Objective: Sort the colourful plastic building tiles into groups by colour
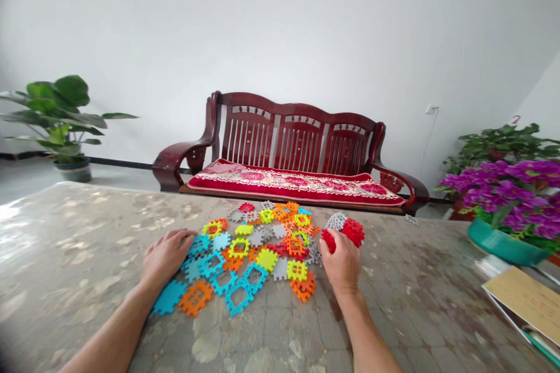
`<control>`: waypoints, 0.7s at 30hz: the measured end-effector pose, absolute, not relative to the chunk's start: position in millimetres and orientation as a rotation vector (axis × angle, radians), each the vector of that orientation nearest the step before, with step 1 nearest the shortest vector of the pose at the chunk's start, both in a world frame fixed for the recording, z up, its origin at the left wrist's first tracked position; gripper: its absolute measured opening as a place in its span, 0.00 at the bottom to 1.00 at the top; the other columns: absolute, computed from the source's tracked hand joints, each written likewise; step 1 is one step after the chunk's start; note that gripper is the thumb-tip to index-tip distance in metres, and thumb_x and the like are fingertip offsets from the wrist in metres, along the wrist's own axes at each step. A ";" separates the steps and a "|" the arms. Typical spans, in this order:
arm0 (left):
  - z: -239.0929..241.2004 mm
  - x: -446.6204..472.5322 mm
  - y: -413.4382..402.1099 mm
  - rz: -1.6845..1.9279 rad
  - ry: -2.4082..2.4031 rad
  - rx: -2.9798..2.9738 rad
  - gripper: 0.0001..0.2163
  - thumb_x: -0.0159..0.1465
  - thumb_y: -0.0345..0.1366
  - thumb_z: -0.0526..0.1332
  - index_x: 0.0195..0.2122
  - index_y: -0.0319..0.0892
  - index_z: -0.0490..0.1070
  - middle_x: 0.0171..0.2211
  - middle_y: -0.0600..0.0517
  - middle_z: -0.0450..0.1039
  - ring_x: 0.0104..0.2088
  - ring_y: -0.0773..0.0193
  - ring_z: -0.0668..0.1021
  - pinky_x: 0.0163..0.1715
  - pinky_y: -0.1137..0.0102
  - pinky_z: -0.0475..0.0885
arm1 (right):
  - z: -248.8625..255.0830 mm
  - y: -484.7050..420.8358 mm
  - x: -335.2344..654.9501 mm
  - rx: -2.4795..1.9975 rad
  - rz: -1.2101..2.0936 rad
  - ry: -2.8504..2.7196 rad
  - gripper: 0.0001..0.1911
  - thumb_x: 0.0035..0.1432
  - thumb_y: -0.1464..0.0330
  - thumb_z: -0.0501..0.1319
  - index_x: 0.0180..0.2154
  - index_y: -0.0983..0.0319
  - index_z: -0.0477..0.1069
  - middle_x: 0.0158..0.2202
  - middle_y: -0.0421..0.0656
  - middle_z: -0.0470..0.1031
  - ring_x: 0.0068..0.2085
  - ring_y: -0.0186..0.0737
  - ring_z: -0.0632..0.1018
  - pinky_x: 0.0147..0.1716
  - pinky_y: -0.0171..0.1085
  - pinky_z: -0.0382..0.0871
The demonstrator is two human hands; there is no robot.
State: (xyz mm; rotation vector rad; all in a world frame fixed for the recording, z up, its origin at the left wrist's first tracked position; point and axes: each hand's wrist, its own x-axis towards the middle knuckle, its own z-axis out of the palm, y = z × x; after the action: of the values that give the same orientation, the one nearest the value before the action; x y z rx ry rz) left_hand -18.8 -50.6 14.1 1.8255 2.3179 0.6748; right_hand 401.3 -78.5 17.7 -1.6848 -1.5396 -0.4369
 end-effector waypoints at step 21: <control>18.8 -16.4 -52.8 0.646 2.331 1.830 0.21 0.66 0.44 0.45 0.47 0.53 0.77 0.56 0.52 0.73 0.56 0.52 0.72 0.57 0.56 0.61 | 8.8 -72.2 422.6 -1.776 -0.316 -1.383 0.22 0.56 0.54 0.55 0.45 0.60 0.75 0.43 0.47 0.80 0.43 0.47 0.77 0.46 0.43 0.66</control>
State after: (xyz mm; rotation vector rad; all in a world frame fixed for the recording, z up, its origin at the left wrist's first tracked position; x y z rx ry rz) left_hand -16.4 -52.8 18.8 1.8302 2.3310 0.6465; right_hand 422.6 -72.2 8.8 -1.7757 -1.3826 -0.3162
